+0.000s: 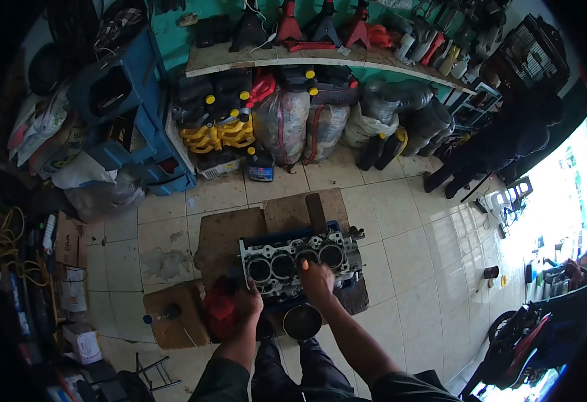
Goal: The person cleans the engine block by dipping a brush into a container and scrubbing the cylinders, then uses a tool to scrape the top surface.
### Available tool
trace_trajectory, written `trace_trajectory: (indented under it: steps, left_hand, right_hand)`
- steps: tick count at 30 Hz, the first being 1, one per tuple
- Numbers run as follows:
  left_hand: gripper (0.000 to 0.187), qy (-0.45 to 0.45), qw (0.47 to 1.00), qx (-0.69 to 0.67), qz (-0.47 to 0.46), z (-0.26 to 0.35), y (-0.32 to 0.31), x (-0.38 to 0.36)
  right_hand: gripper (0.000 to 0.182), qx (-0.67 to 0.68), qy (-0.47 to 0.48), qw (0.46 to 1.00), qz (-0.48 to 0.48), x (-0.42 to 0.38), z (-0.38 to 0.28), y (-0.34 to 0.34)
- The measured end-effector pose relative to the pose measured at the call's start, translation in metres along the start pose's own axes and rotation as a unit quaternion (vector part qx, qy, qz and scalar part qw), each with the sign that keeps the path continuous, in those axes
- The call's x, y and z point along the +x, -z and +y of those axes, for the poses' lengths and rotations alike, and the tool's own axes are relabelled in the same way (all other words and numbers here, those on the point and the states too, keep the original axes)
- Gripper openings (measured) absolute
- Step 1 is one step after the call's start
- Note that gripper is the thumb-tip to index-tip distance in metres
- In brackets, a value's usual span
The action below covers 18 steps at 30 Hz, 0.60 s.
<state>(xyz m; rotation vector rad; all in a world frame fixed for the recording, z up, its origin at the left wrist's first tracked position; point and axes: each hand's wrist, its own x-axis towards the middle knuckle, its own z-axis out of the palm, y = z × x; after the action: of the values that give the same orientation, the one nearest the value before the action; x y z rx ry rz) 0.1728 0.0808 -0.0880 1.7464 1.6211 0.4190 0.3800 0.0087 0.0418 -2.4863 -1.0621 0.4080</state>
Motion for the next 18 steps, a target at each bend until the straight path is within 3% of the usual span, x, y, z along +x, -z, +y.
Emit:
trace_trajectory:
  steps: [1,4,5,7,9,11,17,18]
  left_hand:
    - [0.060,0.004,1.000,0.001,-0.004,-0.001,0.000,-0.005]
    - [0.060,-0.037,0.998,-0.024,0.035,0.000,0.001,0.000]
    - [0.060,-0.036,0.999,-0.026,0.024,0.001,0.002,0.000]
    - [0.060,-0.033,0.999,-0.026,0.014,-0.001,0.001,0.001]
    - [0.060,-0.033,0.999,-0.027,0.008,-0.004,-0.001,0.003]
    - [0.059,-0.021,1.000,-0.019,-0.008,-0.012,-0.002,0.004]
    - [0.057,-0.008,1.000,-0.017,-0.001,-0.006,-0.006,0.002]
    - [0.057,0.003,1.000,-0.009,-0.006,-0.004,-0.003,0.002]
  right_hand:
    - [0.045,-0.002,-0.003,1.000,-0.004,-0.002,0.004,0.002]
    - [0.036,-0.067,-0.008,0.985,-0.157,0.018,0.016,0.021]
    - [0.036,-0.065,-0.009,0.986,-0.155,0.016,0.020,0.020]
    - [0.037,-0.074,0.052,0.996,-0.013,0.011,0.027,0.012]
    - [0.034,-0.084,0.031,0.996,-0.004,0.010,0.015,-0.007]
    - [0.032,0.018,0.029,0.999,-0.013,-0.001,0.009,-0.014]
    - [0.045,-0.011,-0.030,0.998,-0.055,0.016,0.022,0.015]
    - [0.048,-0.025,0.002,0.999,0.025,0.007,0.015,-0.001]
